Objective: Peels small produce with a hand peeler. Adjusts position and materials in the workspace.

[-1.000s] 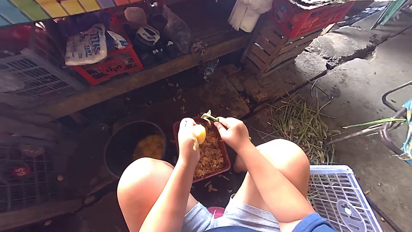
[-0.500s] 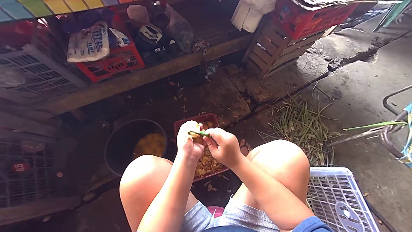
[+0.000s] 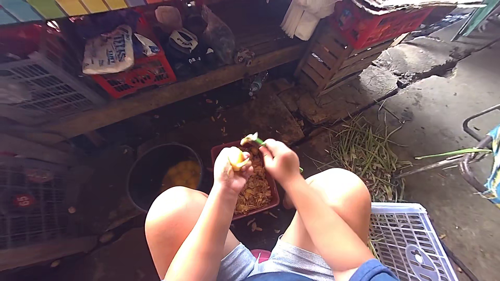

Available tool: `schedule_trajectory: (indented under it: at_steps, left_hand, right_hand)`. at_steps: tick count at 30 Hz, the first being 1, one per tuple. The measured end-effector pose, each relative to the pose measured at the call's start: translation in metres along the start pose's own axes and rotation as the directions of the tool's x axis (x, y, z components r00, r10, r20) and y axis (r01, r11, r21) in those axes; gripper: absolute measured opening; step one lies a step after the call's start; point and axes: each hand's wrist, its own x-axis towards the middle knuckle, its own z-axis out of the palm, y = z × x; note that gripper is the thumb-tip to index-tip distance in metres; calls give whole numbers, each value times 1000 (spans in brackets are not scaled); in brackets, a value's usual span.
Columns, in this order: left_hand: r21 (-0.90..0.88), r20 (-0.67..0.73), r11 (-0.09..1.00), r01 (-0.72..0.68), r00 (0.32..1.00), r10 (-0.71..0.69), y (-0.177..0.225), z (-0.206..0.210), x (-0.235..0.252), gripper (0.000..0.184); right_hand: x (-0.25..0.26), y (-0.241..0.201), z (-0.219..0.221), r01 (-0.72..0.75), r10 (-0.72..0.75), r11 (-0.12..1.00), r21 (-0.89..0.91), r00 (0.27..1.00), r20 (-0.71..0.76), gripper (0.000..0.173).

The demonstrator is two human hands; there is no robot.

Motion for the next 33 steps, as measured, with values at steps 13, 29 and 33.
schedule_trajectory:
  at_steps: [13, 29, 33]
  left_hand:
    - [-15, -87, 998, -65, 994, 63, -5, 1, 9, 40]
    - [103, -34, 987, -120, 992, 124, -5, -1, 3, 36]
    - [320, 19, 876, -362, 926, 376, -13, -6, 7, 19]
  right_hand:
    - [-11, -14, 12, 261, -225, 920, 291, 963, -149, 16]
    - [6, 6, -2, 82, -66, 987, 138, 991, -116, 17]
    - [-5, -9, -1, 154, -125, 942, 299, 985, -115, 18]
